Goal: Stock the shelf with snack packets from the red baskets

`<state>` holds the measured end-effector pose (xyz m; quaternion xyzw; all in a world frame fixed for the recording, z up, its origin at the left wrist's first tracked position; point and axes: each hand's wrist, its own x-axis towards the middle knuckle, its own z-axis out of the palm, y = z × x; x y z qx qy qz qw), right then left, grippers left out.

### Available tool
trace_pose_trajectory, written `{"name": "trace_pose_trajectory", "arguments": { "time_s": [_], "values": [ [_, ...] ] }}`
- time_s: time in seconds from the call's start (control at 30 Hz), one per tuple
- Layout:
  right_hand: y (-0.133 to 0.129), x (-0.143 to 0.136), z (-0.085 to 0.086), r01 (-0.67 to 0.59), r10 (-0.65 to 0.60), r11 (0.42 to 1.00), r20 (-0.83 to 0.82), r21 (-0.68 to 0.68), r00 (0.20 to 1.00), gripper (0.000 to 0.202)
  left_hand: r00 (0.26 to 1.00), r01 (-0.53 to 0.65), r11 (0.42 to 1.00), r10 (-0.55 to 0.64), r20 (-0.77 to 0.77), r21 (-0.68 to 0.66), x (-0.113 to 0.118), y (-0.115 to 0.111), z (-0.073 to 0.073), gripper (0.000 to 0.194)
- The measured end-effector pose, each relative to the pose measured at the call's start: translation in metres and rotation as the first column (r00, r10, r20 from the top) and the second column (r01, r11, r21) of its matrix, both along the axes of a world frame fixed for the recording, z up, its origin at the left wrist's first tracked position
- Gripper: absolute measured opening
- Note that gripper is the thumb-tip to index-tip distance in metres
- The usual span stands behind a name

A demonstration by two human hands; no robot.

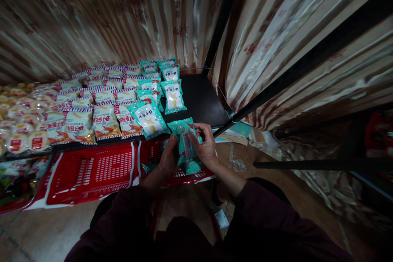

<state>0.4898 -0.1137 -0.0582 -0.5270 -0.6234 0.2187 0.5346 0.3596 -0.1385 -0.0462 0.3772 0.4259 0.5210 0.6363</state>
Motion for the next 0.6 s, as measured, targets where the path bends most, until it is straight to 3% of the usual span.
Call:
{"name": "trace_pose_trajectory", "arguments": {
  "time_s": [0.1,0.2,0.4,0.6],
  "values": [
    [0.002,-0.001,-0.001,0.019,-0.019,1.000,-0.001,-0.004,1.000,0.030,0.985,0.085,0.996,-0.081,0.153,-0.019,0.000,0.001,0.004,0.058],
    [0.002,-0.001,-0.001,0.010,-0.010,1.000,-0.014,-0.012,1.000,0.031,0.979,0.107,0.993,-0.098,0.177,-0.041,-0.001,0.002,0.005,0.058],
    [0.004,0.000,-0.003,-0.021,0.019,0.999,-0.072,-0.027,0.997,0.034,0.969,0.032,0.984,0.012,0.246,-0.174,-0.006,0.007,-0.004,0.050],
    [0.005,0.001,-0.002,-0.068,0.067,0.997,-0.050,-0.020,0.997,0.031,0.969,0.031,0.980,0.019,0.245,-0.199,-0.007,0.011,-0.009,0.049]
  ]
}}
